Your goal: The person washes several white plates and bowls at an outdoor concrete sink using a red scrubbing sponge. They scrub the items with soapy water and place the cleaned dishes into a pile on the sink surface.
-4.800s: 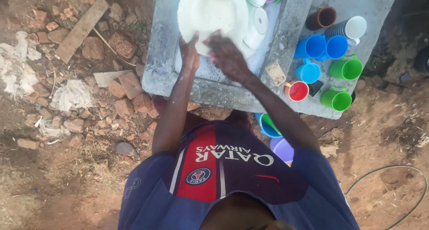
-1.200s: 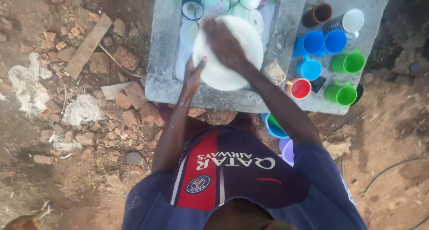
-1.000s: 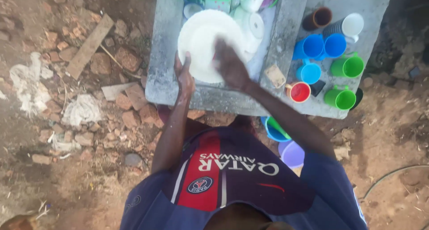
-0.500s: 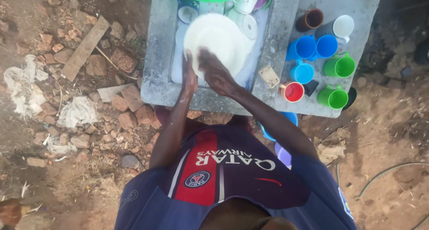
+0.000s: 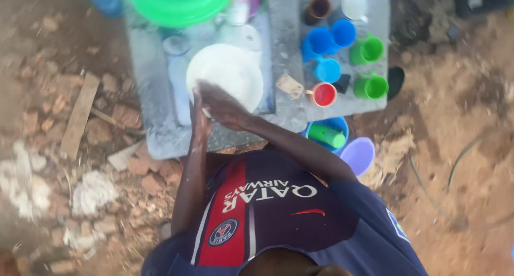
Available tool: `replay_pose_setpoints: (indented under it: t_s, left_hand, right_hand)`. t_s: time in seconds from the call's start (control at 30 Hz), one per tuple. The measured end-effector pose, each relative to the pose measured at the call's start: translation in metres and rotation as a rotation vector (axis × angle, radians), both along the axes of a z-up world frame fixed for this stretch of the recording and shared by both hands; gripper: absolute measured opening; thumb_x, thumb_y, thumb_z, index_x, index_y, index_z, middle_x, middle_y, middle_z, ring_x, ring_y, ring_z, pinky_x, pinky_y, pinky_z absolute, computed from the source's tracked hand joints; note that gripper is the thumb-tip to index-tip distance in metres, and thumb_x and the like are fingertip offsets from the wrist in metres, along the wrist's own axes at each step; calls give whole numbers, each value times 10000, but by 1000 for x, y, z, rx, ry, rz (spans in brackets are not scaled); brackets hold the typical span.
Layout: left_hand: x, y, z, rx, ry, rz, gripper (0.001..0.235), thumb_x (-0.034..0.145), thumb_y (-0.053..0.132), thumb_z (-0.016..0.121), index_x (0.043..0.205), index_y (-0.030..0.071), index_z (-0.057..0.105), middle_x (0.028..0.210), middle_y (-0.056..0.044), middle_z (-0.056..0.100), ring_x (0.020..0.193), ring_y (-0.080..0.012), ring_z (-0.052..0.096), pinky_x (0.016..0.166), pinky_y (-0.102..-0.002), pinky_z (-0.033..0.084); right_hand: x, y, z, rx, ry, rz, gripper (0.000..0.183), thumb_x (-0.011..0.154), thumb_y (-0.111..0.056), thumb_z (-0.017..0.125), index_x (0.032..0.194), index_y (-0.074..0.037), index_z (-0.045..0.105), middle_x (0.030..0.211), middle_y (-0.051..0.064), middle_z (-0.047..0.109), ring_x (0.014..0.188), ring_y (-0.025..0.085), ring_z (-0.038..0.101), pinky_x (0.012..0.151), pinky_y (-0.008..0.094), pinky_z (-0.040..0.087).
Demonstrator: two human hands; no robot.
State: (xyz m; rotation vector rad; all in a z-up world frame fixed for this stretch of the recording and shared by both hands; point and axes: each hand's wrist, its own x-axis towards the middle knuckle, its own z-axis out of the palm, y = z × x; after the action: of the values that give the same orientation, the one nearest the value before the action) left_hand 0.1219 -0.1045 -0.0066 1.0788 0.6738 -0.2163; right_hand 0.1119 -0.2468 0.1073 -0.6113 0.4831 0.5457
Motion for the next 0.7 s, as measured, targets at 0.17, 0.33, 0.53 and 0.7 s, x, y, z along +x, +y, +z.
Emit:
replay_pose_setpoints:
  t_s: [0.17,0.33,0.53,0.7]
  left_hand:
    - [-16,-16,27,-115,-5,141,849,964,161,846,1589,176,272,1425,-172,575,1245,-332,668,1067,-544,571]
    - [6,-1,45,-137,-83,129,626,1026,327,831,1475,241,405,1452,-169,572,1331,-366,613,1149,-617,452]
    - [-13,-48,91,28,17,18,832,971,557,789,1571,251,301,1571,-152,422,1468,-332,373,1192,-672,167]
    - [-43,-6,27,145,-86,135,841,988,380,890,1584,178,332,1536,-230,364,1420,-395,497,1201,-565,425]
  right_hand:
    - [38,-28,-24,-2014,-1306,569,724,1108,-512,287,1614,5,264,1688,255,127,1584,364,42,1313,484,-47]
    - [19,-27,-55,-1872,-978,213,739,1019,-607,511,1482,-34,455,1505,203,503,1450,326,462,1261,414,320]
    - [42,-25,-47,-1192,-1317,-78,350,1077,-378,493,1239,-106,642,1344,96,604,1309,302,541,1143,431,407]
    - [69,-35,-112,-161,-1096,-88,350,1113,-360,440,1265,-136,662,1383,48,614,1326,231,563,1172,388,416]
